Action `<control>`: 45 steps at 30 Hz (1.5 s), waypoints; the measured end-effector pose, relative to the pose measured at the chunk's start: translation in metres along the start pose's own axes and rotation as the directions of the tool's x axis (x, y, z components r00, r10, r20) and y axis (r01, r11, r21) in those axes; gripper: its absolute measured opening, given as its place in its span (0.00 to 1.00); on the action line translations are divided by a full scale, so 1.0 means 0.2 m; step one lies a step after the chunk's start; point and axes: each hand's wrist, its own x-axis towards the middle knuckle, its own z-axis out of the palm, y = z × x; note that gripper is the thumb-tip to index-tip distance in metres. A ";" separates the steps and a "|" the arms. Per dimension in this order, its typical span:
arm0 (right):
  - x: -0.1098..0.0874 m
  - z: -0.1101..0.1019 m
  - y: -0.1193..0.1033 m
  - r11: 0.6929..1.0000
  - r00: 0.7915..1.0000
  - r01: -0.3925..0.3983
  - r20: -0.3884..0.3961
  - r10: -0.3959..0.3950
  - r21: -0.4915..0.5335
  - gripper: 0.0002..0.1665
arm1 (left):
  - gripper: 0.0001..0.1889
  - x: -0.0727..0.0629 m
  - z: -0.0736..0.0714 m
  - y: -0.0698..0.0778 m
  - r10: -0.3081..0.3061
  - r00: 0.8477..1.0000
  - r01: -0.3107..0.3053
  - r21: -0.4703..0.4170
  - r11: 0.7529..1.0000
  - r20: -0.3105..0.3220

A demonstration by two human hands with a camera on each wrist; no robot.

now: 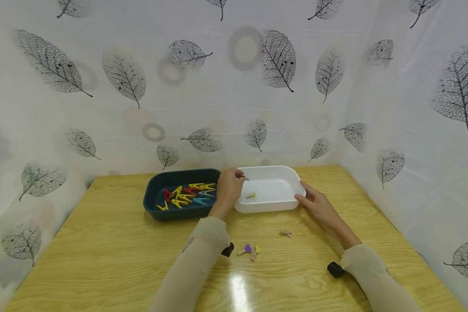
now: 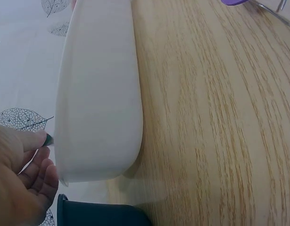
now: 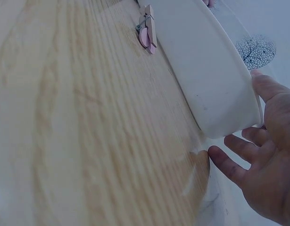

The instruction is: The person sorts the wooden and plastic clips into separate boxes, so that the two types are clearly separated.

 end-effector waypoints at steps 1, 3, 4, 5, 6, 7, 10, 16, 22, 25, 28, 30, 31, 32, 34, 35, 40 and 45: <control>0.00 0.00 0.00 1.000 1.000 0.001 0.001 -0.001 0.004 0.43 | 0.06 0.00 0.00 0.00 -0.003 1.000 0.003 -0.001 1.000 0.002; 0.00 0.00 0.00 1.000 1.000 -0.001 0.003 0.001 0.001 0.44 | 0.07 0.00 -0.01 0.00 -0.005 1.000 0.005 0.004 1.000 0.005; 0.00 0.00 0.00 1.000 1.000 -0.002 0.005 0.002 -0.001 0.44 | 0.07 0.00 -0.01 -0.01 -0.004 1.000 0.004 0.009 1.000 0.007; 0.00 0.01 0.00 1.000 1.000 -0.004 0.007 0.004 -0.003 0.44 | 0.07 0.00 -0.01 -0.01 -0.003 1.000 0.002 0.013 1.000 0.010; 0.00 0.01 0.00 1.000 1.000 -0.005 0.009 0.005 -0.006 0.44 | 0.08 0.00 -0.01 -0.01 0.000 1.000 0.000 0.017 1.000 0.012; 0.01 0.01 0.00 1.000 1.000 -0.005 0.009 0.005 -0.010 0.44 | 0.08 0.00 -0.01 -0.02 0.004 1.000 -0.004 0.021 1.000 0.013; 0.01 0.01 0.00 1.000 1.000 -0.004 0.010 0.004 -0.004 0.44 | 0.09 0.00 -0.01 -0.02 0.017 1.000 -0.017 0.025 1.000 0.014; 0.01 0.01 0.00 1.000 1.000 -0.008 0.001 0.008 -0.014 0.44 | 0.09 -0.01 -0.03 -0.03 0.015 0.999 -0.015 0.003 1.000 0.037; 0.01 0.00 0.00 1.000 1.000 -0.005 0.003 0.005 0.002 0.43 | 0.11 -0.02 -0.04 -0.03 0.035 0.997 -0.033 -0.029 0.999 0.071; 0.01 0.00 0.01 1.000 1.000 -0.004 0.002 0.004 0.020 0.43 | 0.12 -0.03 -0.04 -0.03 0.045 0.995 -0.042 -0.039 0.998 0.087; 0.01 0.00 0.01 1.000 1.000 -0.002 0.001 0.002 0.025 0.43 | 0.12 -0.04 -0.06 -0.03 0.060 0.993 -0.054 -0.055 0.997 0.103; 0.01 0.00 0.01 1.000 1.000 0.001 0.000 -0.001 0.026 0.43 | 0.12 -0.05 -0.07 -0.02 0.074 0.991 -0.067 -0.069 0.995 0.112; 0.01 0.00 0.01 1.000 1.000 0.002 0.000 -0.002 0.028 0.43 | 0.12 -0.06 -0.07 -0.02 0.084 0.990 -0.076 -0.078 0.994 0.116; 0.01 0.00 0.00 1.000 1.000 0.003 0.000 -0.003 0.026 0.43 | 0.12 -0.07 -0.08 -0.02 0.095 0.988 -0.085 -0.086 0.993 0.120; 0.00 0.00 0.00 1.000 1.000 0.002 0.001 -0.002 0.024 0.43 | 0.13 -0.08 -0.09 -0.01 0.112 0.985 -0.100 -0.097 0.990 0.131; 0.00 0.00 0.00 1.000 1.000 0.002 0.001 -0.002 0.023 0.43 | 0.13 -0.09 -0.10 -0.01 0.122 0.983 -0.109 -0.100 0.989 0.134; 0.01 0.00 0.00 1.000 1.000 0.003 0.005 -0.003 0.031 0.43 | 0.12 -0.13 -0.13 0.00 0.159 0.976 -0.142 -0.118 0.983 0.148; 0.01 0.00 0.01 0.999 1.000 0.003 -0.001 -0.002 0.041 0.43 | 0.12 -0.17 -0.16 -0.02 0.182 0.971 -0.158 -0.157 0.975 0.155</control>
